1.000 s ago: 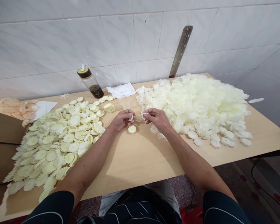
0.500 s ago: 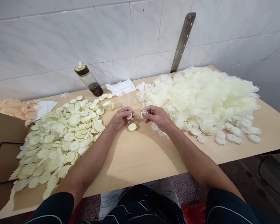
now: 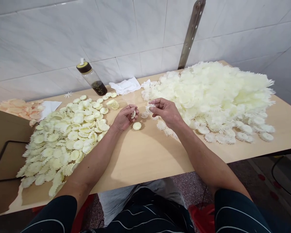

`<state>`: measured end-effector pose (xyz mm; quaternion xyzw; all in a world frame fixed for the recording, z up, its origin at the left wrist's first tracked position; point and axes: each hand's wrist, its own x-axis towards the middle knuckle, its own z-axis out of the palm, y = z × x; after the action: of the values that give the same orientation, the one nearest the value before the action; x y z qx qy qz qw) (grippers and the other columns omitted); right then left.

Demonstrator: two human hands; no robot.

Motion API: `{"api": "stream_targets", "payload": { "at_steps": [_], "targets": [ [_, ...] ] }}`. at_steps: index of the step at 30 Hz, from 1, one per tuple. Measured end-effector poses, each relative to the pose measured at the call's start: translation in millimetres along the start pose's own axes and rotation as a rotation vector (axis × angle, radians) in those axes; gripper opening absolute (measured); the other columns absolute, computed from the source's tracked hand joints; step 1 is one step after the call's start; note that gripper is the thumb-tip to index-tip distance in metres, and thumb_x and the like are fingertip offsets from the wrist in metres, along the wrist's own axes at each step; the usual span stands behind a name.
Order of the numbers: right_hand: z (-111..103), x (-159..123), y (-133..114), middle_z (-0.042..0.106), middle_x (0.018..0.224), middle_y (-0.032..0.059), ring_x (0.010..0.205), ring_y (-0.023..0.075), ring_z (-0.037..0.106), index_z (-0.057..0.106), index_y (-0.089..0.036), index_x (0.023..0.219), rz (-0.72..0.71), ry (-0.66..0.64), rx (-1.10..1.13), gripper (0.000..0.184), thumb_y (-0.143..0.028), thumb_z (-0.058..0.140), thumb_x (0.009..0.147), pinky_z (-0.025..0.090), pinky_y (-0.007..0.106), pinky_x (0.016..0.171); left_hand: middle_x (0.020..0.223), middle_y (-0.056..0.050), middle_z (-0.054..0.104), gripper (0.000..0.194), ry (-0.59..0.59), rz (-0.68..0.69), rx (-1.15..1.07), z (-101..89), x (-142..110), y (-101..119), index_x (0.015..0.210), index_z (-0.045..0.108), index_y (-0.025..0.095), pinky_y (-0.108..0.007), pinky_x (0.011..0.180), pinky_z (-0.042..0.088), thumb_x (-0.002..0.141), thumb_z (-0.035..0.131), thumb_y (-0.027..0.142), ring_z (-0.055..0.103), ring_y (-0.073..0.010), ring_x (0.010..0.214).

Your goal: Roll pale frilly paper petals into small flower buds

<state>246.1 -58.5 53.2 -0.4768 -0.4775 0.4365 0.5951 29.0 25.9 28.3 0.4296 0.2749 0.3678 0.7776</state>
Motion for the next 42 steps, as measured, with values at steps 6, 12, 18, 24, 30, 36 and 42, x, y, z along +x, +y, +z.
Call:
{"api": "stream_targets", "payload": {
  "at_steps": [6, 12, 18, 24, 30, 36, 42],
  "targets": [
    [-12, 5, -2, 0.063, 0.077, -0.0004, 0.070, 0.0141, 0.058, 0.077, -0.021, 0.100, -0.001, -0.004, 0.016, 0.044, -0.047, 0.095, 0.069, 0.060, 0.032, 0.064, 0.080, -0.003, 0.066, 0.034, -0.018, 0.013, -0.009, -0.4, 0, -2, 0.092, 0.065, 0.014, -0.022, 0.048, 0.042, 0.072, 0.087, 0.032, 0.062, -0.0115, 0.060],
    [-13, 10, -9, 0.066, 0.083, 0.0014, 0.072, 0.0149, 0.059, 0.078, -0.020, 0.100, 0.004, -0.056, -0.038, 0.045, -0.045, 0.096, 0.067, 0.060, 0.033, 0.063, 0.078, -0.002, 0.066, 0.034, 0.013, -0.003, 0.002, 2.1, -1, 0, 0.093, 0.065, 0.015, -0.021, 0.048, 0.042, 0.068, 0.086, 0.022, 0.061, -0.0109, 0.058],
    [1, 16, -15, 0.067, 0.083, 0.0011, 0.067, 0.0144, 0.059, 0.075, -0.020, 0.104, 0.041, -0.094, -0.047, 0.048, -0.042, 0.096, 0.066, 0.057, 0.033, 0.060, 0.075, -0.001, 0.066, 0.038, 0.027, -0.014, 0.027, 5.8, -6, 1, 0.095, 0.064, 0.015, -0.021, 0.044, 0.040, 0.069, 0.087, 0.030, 0.060, -0.0113, 0.054],
    [27, 19, -6, 0.071, 0.079, 0.0013, 0.070, 0.0183, 0.066, 0.070, -0.021, 0.107, 0.108, -0.164, -0.155, 0.043, -0.033, 0.091, 0.071, 0.060, 0.034, 0.062, 0.075, -0.001, 0.065, 0.045, 0.066, 0.069, 0.074, 5.6, -9, -4, 0.096, 0.068, 0.015, -0.022, 0.042, 0.039, 0.077, 0.086, 0.051, 0.058, -0.0107, 0.052],
    [36, 32, 5, 0.073, 0.078, 0.0013, 0.066, 0.0179, 0.065, 0.068, -0.022, 0.106, 0.110, -0.168, -0.209, 0.042, -0.037, 0.088, 0.072, 0.057, 0.033, 0.060, 0.066, -0.001, 0.063, 0.049, 0.071, 0.050, 0.108, 1.6, -10, -6, 0.097, 0.067, 0.017, -0.023, 0.043, 0.038, 0.081, 0.080, 0.061, 0.058, -0.0129, 0.051],
    [34, 37, 9, 0.074, 0.081, 0.0020, 0.069, 0.0187, 0.066, 0.068, -0.021, 0.109, 0.080, -0.154, -0.312, 0.039, -0.038, 0.083, 0.077, 0.055, 0.034, 0.065, 0.063, -0.001, 0.064, 0.047, 0.063, 0.046, 0.161, -0.1, -10, -8, 0.094, 0.065, 0.017, -0.021, 0.045, 0.036, 0.078, 0.085, 0.056, 0.056, -0.0113, 0.051],
    [33, 33, 10, 0.076, 0.085, 0.0026, 0.074, 0.0181, 0.068, 0.069, -0.020, 0.111, 0.078, -0.183, -0.393, 0.035, -0.032, 0.077, 0.080, 0.054, 0.031, 0.068, 0.060, 0.000, 0.063, 0.045, 0.144, 0.076, 0.224, 2.0, -8, -14, 0.089, 0.069, 0.015, -0.021, 0.046, 0.037, 0.076, 0.088, 0.054, 0.054, -0.0100, 0.049]
  ]
}}
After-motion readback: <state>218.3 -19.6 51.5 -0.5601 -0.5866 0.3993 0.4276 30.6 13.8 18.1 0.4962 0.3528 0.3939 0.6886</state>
